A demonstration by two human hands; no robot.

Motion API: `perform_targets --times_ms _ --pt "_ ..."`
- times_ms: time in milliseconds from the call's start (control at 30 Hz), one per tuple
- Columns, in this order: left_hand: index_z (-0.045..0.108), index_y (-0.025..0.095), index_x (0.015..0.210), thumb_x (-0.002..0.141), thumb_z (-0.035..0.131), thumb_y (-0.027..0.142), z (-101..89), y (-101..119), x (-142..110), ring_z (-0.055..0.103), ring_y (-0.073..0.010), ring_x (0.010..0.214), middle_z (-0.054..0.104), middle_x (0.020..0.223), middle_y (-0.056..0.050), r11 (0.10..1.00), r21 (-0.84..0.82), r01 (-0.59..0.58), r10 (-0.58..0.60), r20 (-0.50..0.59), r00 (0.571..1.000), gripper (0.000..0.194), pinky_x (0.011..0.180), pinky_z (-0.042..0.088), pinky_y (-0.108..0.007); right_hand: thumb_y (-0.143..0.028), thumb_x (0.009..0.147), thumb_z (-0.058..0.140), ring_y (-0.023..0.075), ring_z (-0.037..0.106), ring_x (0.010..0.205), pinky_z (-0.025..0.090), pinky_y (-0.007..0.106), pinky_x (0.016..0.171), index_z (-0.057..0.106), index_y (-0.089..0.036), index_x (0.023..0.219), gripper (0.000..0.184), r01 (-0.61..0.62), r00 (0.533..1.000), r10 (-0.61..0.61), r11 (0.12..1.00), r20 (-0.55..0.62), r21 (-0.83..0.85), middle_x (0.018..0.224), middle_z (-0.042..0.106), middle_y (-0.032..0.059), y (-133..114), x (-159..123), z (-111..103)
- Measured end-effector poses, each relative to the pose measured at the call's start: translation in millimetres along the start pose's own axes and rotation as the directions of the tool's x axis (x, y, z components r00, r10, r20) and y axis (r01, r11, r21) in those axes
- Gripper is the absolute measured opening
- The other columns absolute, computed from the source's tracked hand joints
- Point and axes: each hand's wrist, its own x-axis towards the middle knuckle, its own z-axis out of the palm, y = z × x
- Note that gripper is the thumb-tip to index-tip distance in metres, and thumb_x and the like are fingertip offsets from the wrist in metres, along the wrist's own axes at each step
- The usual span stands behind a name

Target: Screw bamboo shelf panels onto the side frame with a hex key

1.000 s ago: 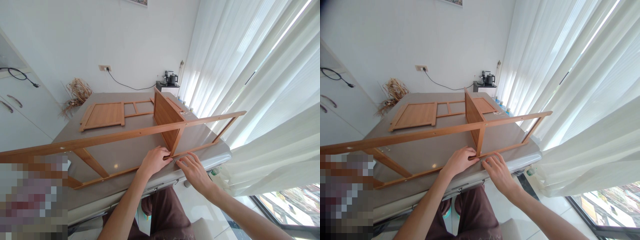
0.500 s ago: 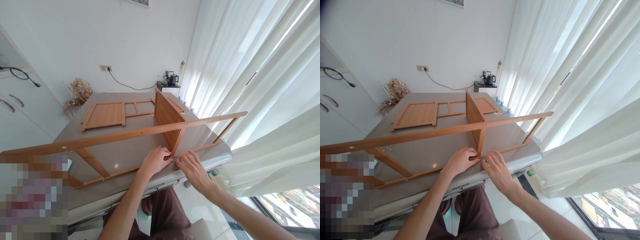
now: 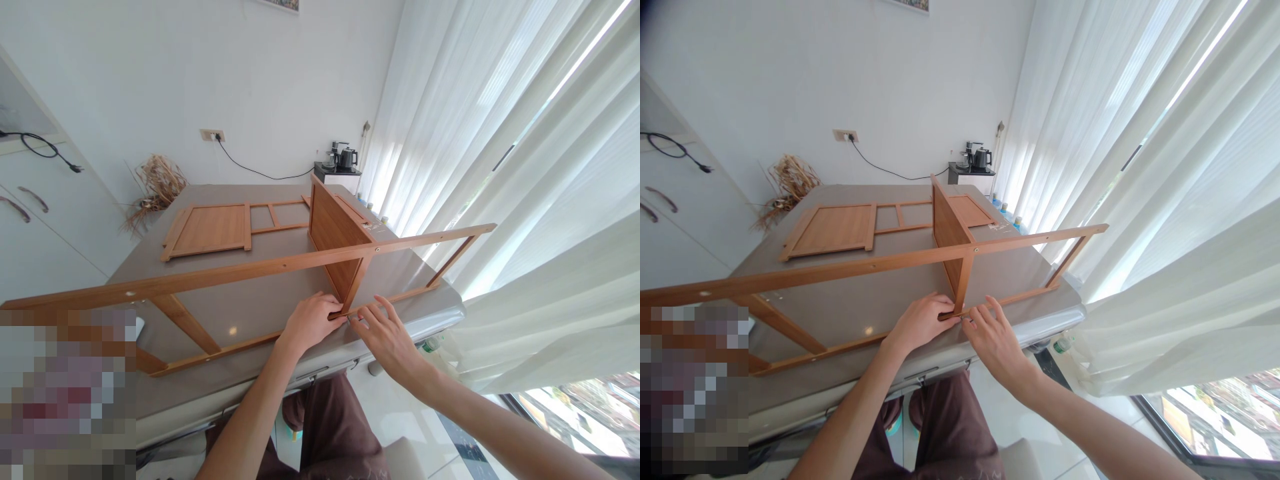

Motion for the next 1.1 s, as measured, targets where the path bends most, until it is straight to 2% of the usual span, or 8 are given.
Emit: perform_targets --times_ms 200,367,467,667,767,900,1000,1100 --pt "0.067 0.025 0.078 0.091 0.061 0.038 -0.6 1 -1 0.06 -0.0185 0.093 0.071 0.099 0.003 1.0 -0.009 0.008 -0.008 0.004 1.0 0.02 0.071 0.045 -0.029 0.001 0.087 0.05 0.0219 0.057 0.095 0.031 0.05 0.111 0.064 -0.019 0.102 0.029 -0.045 0.998 0.049 0.989 -0.026 0.138 0.096 0.062 0.0057 3 -2 11" --pt "0.07 0.026 0.085 0.091 0.06 0.04 -2.1 2 -1 0.061 -0.0189 0.094 0.071 0.101 0.003 1.0 -0.016 0.022 -0.022 0.015 1.0 0.018 0.073 0.046 -0.029 -0.006 0.09 0.056 0.0204 0.056 0.095 0.043 0.039 0.094 0.067 -0.022 0.098 0.021 -0.162 0.982 0.186 0.915 -0.03 0.369 0.099 0.061 0.0053 7 -7 19" --pt "0.072 0.026 0.089 0.092 0.059 0.041 -3.0 3 -1 0.061 -0.0192 0.096 0.072 0.103 0.002 0.999 -0.021 0.031 -0.031 0.024 0.999 0.019 0.074 0.046 -0.029 -0.009 0.092 0.056 0.0204 0.056 0.096 0.044 0.036 0.09 0.068 -0.023 0.1 0.02 -0.172 0.978 0.208 0.88 -0.034 0.442 0.098 0.062 0.0048 8 -9 24" --pt "0.072 0.027 0.091 0.093 0.058 0.041 -3.2 4 -1 0.061 -0.0192 0.097 0.071 0.104 0.002 0.999 -0.028 0.038 -0.037 0.036 0.999 0.02 0.077 0.047 -0.03 -0.013 0.097 0.052 0.0198 0.057 0.092 0.043 0.036 0.089 0.069 -0.022 0.101 0.02 -0.149 0.972 0.215 0.877 -0.096 0.456 0.093 0.064 0.0042 7 -13 29" --pt "0.073 0.027 0.093 0.093 0.057 0.041 -2.6 4 0 0.061 -0.0194 0.099 0.071 0.106 0.001 0.999 -0.03 0.041 -0.04 0.036 0.999 0.021 0.079 0.047 -0.031 -0.014 0.097 0.05 0.0201 0.056 0.088 0.044 0.034 0.081 0.069 -0.022 0.099 0.021 -0.186 0.962 0.249 0.895 -0.109 0.406 0.093 0.062 0.006 2 -15 26" --pt "0.073 0.027 0.095 0.093 0.057 0.042 -2.0 4 0 0.061 -0.0188 0.1 0.071 0.107 0.002 0.999 -0.036 0.039 -0.038 0.036 0.999 0.022 0.081 0.047 -0.03 -0.013 0.097 0.047 0.019 0.052 0.075 0.043 0.033 0.071 0.069 -0.02 0.099 0.023 -0.237 0.958 0.279 0.902 -0.068 0.361 0.081 0.057 0.0044 -5 -20 23" --pt "0.073 0.027 0.095 0.093 0.057 0.043 -2.0 4 0 0.061 -0.019 0.1 0.071 0.107 0.001 0.998 -0.037 0.044 -0.043 0.035 0.998 0.023 0.081 0.047 -0.031 -0.014 0.099 0.044 0.0197 0.054 0.074 0.046 0.033 0.07 0.065 -0.018 0.106 0.023 -0.242 0.957 0.288 0.864 -0.039 0.442 0.078 0.059 0.0038 -8 -25 24" --pt "0.073 0.026 0.094 0.094 0.055 0.044 -2.9 5 0 0.061 -0.0192 0.1 0.071 0.107 0.0 0.998 -0.04 0.046 -0.045 0.035 0.998 0.025 0.079 0.047 -0.03 -0.018 0.101 0.041 0.0198 0.06 0.082 0.05 0.034 0.075 0.062 -0.018 0.112 0.024 -0.268 0.928 0.367 0.779 -0.066 0.567 0.088 0.066 0.0048 -9 -29 26"
